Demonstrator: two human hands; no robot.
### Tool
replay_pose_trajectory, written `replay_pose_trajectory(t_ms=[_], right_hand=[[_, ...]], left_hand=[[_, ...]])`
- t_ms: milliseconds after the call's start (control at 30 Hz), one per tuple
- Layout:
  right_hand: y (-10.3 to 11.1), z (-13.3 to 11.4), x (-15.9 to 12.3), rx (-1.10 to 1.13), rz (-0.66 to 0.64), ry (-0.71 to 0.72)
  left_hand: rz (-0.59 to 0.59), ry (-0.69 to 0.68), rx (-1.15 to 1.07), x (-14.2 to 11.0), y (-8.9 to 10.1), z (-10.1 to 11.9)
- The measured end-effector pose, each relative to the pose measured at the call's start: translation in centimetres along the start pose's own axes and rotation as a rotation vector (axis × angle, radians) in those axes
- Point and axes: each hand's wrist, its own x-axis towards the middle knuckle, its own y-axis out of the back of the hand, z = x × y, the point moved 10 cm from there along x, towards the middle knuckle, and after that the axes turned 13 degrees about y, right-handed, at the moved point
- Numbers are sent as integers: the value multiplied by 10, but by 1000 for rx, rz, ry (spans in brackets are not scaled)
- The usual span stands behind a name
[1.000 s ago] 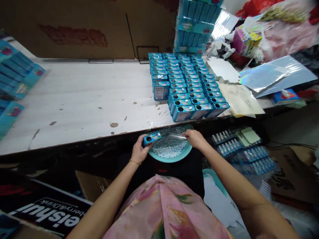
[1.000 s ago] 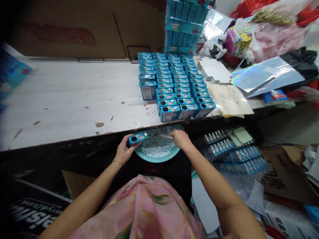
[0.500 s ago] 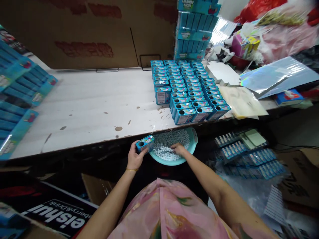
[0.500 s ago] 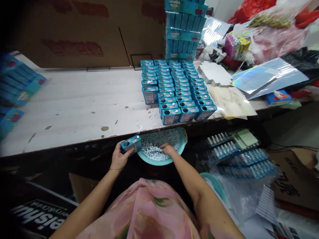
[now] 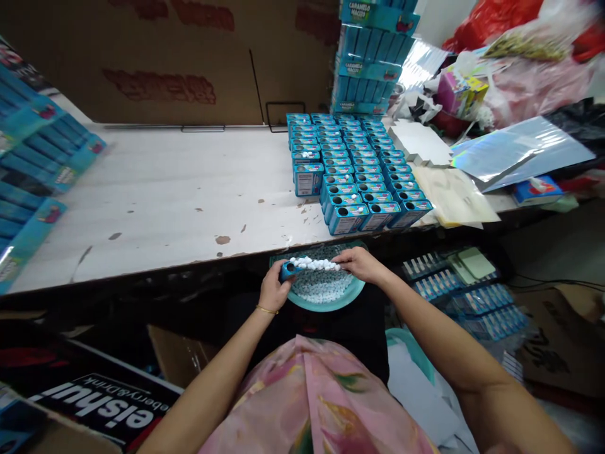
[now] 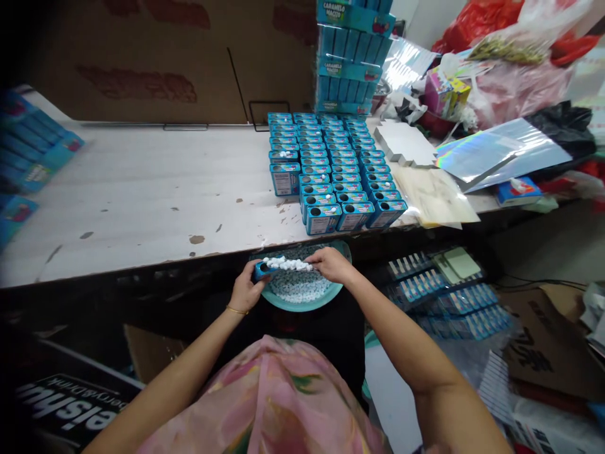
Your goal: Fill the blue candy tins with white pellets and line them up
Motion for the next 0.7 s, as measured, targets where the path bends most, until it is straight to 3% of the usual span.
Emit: replay_pose_trajectory(t_ms=[167,300,533,700], right_hand=[[6,-37,8,-467,-212,6],[6,-58,12,-655,-298,-28],[2,-89,20,-759,-311,-12],[30,-72,0,-688,-210,-30]], left_hand=[[-21,-51,63,-1,-9,7],[-22,-99,92,-2,-10,10],[-21,-94,99,-2,-10,8],[5,-110,24,-10,8,8]])
